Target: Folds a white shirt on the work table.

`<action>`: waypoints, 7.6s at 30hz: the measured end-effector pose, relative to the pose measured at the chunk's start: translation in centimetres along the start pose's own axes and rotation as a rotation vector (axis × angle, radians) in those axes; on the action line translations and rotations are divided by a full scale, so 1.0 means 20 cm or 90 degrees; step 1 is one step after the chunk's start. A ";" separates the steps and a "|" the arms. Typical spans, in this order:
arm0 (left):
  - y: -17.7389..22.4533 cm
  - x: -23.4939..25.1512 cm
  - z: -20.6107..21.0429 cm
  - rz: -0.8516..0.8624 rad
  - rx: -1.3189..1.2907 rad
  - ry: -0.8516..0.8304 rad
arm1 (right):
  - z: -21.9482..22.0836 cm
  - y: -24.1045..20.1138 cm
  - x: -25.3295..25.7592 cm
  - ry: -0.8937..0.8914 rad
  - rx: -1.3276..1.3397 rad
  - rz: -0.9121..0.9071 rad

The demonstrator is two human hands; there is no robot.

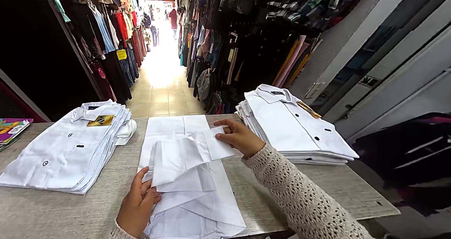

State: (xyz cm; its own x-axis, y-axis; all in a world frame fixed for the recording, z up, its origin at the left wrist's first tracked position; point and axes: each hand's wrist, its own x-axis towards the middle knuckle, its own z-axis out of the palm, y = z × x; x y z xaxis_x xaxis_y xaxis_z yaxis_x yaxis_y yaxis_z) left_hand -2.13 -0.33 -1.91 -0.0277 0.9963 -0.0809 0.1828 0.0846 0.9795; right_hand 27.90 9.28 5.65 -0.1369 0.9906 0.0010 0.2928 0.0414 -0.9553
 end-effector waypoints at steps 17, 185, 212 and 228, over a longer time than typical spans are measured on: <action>-0.15 0.04 0.04 0.333 0.355 0.120 | 0.24 0.20 0.09 -0.059 -0.311 0.020; -0.36 -0.22 -0.37 0.702 0.511 0.075 | 0.18 0.70 -0.87 0.158 -0.432 -0.412; -0.44 -0.79 -0.27 0.673 0.530 0.147 | 0.22 0.70 -1.32 0.133 -0.402 -0.535; 0.05 0.17 -0.23 0.229 0.451 -0.180 | 0.01 0.28 -0.36 -0.063 -0.413 -0.285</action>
State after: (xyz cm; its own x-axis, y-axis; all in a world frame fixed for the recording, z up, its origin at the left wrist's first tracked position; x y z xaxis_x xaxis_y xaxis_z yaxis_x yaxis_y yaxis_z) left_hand -6.59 3.11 -0.36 0.3793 0.9220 0.0784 0.7092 -0.3440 0.6154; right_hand 30.40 2.41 0.21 -0.4458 0.8473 0.2888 0.6789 0.5303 -0.5079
